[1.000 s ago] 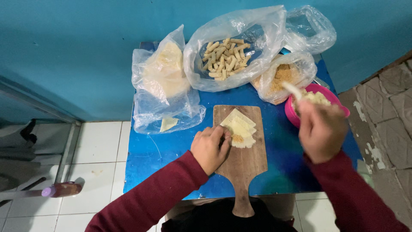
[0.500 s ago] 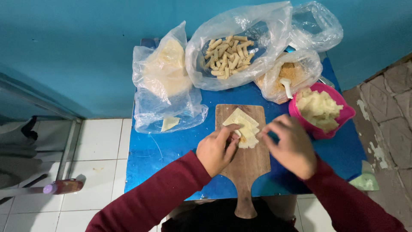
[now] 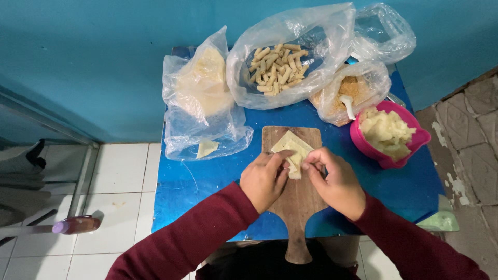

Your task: The person folds thin dough wrappers on a wooden board, scoops potato filling from a pink bowl with a spoon onto a wrapper, folds the wrapper over the filling, and sets finished folded pastries aside. They repeat this cycle, occasionally taking new wrappers from a plastic bag and pressing wrappers flat by hand.

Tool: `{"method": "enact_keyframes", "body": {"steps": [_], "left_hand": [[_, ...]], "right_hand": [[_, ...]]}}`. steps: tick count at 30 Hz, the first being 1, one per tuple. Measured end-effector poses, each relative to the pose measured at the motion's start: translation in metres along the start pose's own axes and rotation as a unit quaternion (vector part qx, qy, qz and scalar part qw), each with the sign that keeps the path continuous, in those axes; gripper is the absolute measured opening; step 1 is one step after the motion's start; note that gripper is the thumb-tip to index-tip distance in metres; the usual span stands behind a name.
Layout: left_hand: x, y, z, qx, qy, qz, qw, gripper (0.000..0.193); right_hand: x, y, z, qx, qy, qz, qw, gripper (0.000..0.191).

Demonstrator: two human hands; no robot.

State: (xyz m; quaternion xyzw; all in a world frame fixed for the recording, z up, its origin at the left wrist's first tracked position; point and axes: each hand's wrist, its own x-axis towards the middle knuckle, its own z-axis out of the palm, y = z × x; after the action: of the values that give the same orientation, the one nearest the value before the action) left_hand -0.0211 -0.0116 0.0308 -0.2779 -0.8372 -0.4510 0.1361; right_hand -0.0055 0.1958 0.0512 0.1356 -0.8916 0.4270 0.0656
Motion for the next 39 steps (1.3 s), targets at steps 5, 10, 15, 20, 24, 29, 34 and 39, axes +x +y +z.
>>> {"method": "enact_keyframes", "body": {"steps": [5, 10, 15, 20, 24, 29, 34, 39], "left_hand": [[0.0, -0.003, -0.001, 0.026, -0.001, 0.053, 0.998, 0.022], [-0.002, -0.003, 0.0, 0.062, -0.007, 0.04, 0.997, 0.013], [0.0, -0.002, -0.003, 0.067, -0.007, 0.045, 0.997, 0.01], [0.002, -0.005, -0.006, 0.069, -0.052, 0.043, 0.995, 0.03], [0.009, -0.012, 0.002, 0.102, -0.08, 0.02, 0.991, 0.017], [0.027, -0.02, 0.006, 0.107, -0.123, -0.032, 0.986, 0.019], [0.044, -0.026, 0.004, 0.082, -0.187, -0.115, 0.972, 0.02], [0.04, -0.038, 0.004, -0.007, -0.096, 0.038, 0.995, 0.008]], "right_hand": [[0.002, -0.004, 0.002, 0.032, -0.021, -0.002, 0.999, 0.017], [0.007, -0.014, -0.012, -0.164, -0.013, -0.145, 0.976, 0.016], [0.004, -0.023, -0.011, -0.279, -0.001, -0.221, 0.935, 0.016], [0.014, -0.013, -0.005, -0.266, -0.014, -0.196, 0.944, 0.008], [0.022, -0.003, -0.007, -0.213, -0.034, -0.169, 0.962, 0.006], [0.029, 0.0, -0.006, -0.202, -0.063, -0.133, 0.968, 0.015], [0.036, 0.0, -0.001, -0.245, -0.069, -0.061, 0.965, 0.014], [0.031, 0.0, -0.002, -0.161, -0.022, -0.176, 0.971, 0.016]]}}
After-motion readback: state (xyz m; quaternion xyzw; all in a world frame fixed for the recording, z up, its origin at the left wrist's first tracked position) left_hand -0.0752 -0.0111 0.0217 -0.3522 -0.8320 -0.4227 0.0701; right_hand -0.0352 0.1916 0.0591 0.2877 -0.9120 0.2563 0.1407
